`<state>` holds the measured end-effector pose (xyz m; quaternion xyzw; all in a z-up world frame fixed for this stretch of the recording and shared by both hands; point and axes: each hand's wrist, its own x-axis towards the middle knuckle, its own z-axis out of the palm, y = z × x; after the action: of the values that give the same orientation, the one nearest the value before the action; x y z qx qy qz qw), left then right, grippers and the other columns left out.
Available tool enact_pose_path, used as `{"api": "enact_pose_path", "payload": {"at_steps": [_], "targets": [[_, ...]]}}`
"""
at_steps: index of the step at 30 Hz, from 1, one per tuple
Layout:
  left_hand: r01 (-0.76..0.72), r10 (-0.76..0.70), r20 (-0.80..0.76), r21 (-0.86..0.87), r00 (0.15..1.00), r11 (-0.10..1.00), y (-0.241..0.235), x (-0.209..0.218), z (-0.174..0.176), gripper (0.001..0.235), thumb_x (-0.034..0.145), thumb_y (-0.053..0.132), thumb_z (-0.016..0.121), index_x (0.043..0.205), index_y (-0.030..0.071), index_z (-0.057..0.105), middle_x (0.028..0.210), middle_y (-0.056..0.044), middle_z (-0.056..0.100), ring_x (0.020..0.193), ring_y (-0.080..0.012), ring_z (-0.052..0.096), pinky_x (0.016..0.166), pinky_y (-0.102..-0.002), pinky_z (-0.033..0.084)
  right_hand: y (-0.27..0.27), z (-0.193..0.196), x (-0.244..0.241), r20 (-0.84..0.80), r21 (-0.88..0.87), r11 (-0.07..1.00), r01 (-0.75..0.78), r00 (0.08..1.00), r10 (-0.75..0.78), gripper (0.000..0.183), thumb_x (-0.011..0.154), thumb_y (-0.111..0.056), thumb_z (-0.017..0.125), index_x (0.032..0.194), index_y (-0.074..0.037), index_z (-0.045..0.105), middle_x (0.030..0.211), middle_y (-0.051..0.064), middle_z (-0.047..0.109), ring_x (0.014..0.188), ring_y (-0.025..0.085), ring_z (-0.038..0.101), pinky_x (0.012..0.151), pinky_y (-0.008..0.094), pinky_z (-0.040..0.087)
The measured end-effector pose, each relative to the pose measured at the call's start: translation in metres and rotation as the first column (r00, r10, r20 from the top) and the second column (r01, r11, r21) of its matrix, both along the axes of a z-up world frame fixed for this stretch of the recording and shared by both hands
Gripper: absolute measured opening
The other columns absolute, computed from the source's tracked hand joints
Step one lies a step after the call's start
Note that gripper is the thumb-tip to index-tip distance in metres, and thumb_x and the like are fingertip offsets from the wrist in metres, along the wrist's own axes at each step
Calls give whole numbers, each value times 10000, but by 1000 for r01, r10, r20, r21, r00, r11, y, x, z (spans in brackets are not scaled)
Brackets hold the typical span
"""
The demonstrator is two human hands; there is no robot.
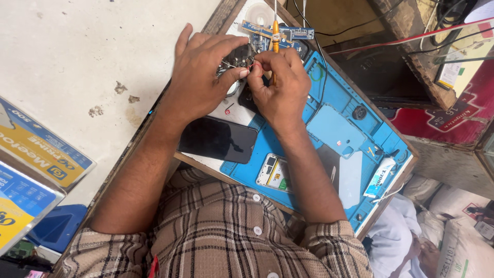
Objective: The person uses a screwdriver to remove screws from the back of a mobile phone. They then lift the back cover and disconnect internal ribbon cables. The person continues to manipulate internal components and the back cover.
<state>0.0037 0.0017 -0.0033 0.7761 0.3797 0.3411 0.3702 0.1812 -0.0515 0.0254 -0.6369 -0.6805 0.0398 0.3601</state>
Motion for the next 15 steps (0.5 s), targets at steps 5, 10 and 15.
{"api": "enact_pose_path", "payload": {"at_steps": [5, 10, 15], "targets": [[5, -5, -11, 0, 1000, 1000, 1, 1, 3, 507, 981, 435, 737, 1371, 119, 665, 1326, -78, 695, 1296, -292, 546, 1223, -592, 132, 4, 3, 13, 6, -78, 992, -94, 995, 95, 134, 926, -23, 773, 1025, -54, 687, 914, 79, 593, 736, 191, 639, 638, 332, 519], [-10, 10, -15, -14, 1000, 1000, 1, 3, 4, 506, 962, 395, 762, 1379, 126, 662, 1329, -77, 692, 1293, -287, 550, 1223, -601, 130, 4, 2, 21, -73, -94, 986, -137, 989, 130, 137, 952, -19, 734, 1043, -45, 635, 968, 87, 551, 768, 195, 607, 647, 327, 493], [-8, 8, -9, -7, 1000, 1000, 0, 3, 3, 503, 976, 384, 760, 1395, 126, 653, 1354, -81, 682, 1304, -282, 551, 1230, -604, 131, -10, 7, 36, -109, -140, 984, -107, 990, 92, 91, 954, -2, 666, 1000, -26, 591, 965, 76, 526, 739, 159, 552, 632, 311, 457]]}}
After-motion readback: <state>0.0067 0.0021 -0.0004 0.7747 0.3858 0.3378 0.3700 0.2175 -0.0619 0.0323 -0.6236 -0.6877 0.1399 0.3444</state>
